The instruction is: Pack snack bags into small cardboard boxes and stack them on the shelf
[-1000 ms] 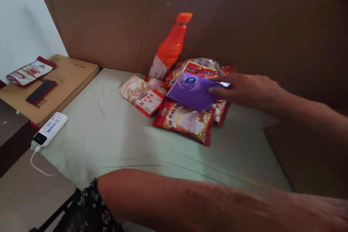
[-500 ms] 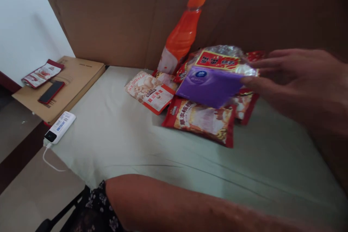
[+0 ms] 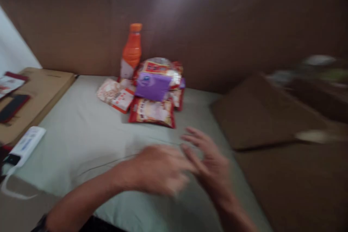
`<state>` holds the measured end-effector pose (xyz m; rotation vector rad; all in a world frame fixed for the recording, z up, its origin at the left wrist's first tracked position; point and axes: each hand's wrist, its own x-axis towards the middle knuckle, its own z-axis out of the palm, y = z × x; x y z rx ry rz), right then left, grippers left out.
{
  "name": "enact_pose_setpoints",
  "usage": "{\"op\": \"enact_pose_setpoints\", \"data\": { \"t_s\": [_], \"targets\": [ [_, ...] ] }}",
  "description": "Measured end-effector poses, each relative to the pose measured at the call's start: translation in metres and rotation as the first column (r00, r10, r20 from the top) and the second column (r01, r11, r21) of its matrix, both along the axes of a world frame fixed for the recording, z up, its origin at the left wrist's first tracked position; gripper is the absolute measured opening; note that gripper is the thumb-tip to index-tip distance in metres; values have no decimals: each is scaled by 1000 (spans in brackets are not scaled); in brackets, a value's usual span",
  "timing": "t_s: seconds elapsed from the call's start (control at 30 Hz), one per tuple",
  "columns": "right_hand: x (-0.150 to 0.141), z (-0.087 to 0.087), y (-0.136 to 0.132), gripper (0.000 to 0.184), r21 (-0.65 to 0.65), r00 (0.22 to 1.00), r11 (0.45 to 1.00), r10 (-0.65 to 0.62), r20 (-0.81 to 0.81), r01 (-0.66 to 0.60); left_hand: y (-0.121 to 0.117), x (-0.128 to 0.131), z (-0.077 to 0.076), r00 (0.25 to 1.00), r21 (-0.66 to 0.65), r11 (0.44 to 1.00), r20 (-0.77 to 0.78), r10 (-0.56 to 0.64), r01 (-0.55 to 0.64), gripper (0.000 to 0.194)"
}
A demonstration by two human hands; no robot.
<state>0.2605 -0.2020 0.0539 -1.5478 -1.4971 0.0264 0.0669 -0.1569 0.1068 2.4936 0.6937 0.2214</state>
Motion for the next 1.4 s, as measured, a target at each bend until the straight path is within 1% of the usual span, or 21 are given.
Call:
{"op": "enact_pose_setpoints", "data": {
  "t_s": [0.07, 0.13, 0.2, 0.27, 0.37, 0.43, 0.47, 0.5, 0.57, 0.63, 0.7, 0.77, 0.83, 0.93, 1.0, 1.07, 1.17, 1.2, 1.27, 1.33, 1.4],
  "targets": [
    [-7, -14, -37, 19, 23, 996, 999, -47, 81, 45, 19, -2, -14, 997, 39, 998, -52, 56, -54, 31],
    [-8, -11, -67, 16, 59, 977, 994, -100, 188, 91, 48, -4, -36, 983, 83, 984, -84, 165, -158, 38],
    [2, 7, -90, 20, 110, 935, 979, -198, 295, 172, 76, -1, -57, 967, 124, 966, -92, 237, -225, 41],
    [22, 34, -111, 24, 188, 847, 937, -347, 404, 295, 95, 4, -68, 955, 160, 951, -96, 281, -264, 44],
    [68, 66, -139, 36, 269, 607, 802, -584, 538, 533, 101, 9, -69, 938, 200, 930, -100, 331, -307, 48],
    [100, 75, -151, 44, 231, 479, 712, -640, 600, 663, 93, 11, -67, 933, 210, 923, -93, 347, -322, 49],
    [112, 77, -155, 42, 191, 471, 698, -633, 614, 690, 87, 12, -66, 934, 209, 923, -86, 346, -323, 48],
    [119, 79, -157, 39, 143, 508, 718, -604, 614, 681, 80, 12, -66, 937, 207, 925, -80, 340, -318, 47],
    [120, 84, -158, 30, 58, 670, 836, -477, 569, 546, 63, 10, -64, 951, 173, 939, -35, 307, -297, 46],
    [103, 92, -155, 20, 14, 826, 950, -280, 489, 313, 45, 0, -59, 959, 83, 957, 74, 274, -280, 49],
    [74, 101, -148, 17, -23, 902, 997, -59, 429, 76, 26, -19, -51, 940, -57, 960, 196, 280, -274, 60],
    [46, 108, -140, 22, -48, 906, 992, 130, 403, -120, 8, -46, -41, 912, -198, 942, 262, 317, -270, 79],
    [23, 112, -131, 23, -46, 870, 956, 284, 403, -291, -9, -75, -31, 894, -294, 920, 287, 344, -260, 101],
    [4, 112, -122, 15, 0, 823, 890, 421, 380, -456, -29, -113, -20, 882, -338, 892, 256, 395, -301, 118],
    [1, 107, -121, 15, 50, 830, 876, 435, 349, -480, -38, -130, -19, 877, -351, 875, 226, 425, -334, 122],
    [4, 97, -123, 34, 146, 892, 897, 373, 257, -417, -43, -138, -20, 874, -373, 868, 230, 428, -327, 126],
    [13, 67, -131, 36, 264, 983, 955, 162, -82, -135, -44, -138, -26, 878, -405, 864, 239, 416, -299, 135],
    [16, 53, -135, 35, 231, 975, 973, 82, -206, -33, -44, -135, -29, 876, -419, 861, 247, 414, -289, 136],
    [17, 21, -142, 35, 36, 926, 996, -64, -371, 84, -44, -130, -34, 872, -472, 847, 275, 405, -244, 137],
    [12, -11, -145, 36, -184, 883, 980, -151, -444, 75, -43, -126, -38, 870, -512, 835, 297, 393, -202, 134],
    [1, -34, -143, 40, -289, 862, 957, -147, -485, 1, -38, -126, -41, 873, -500, 845, 307, 379, -191, 131]
  ]
}}
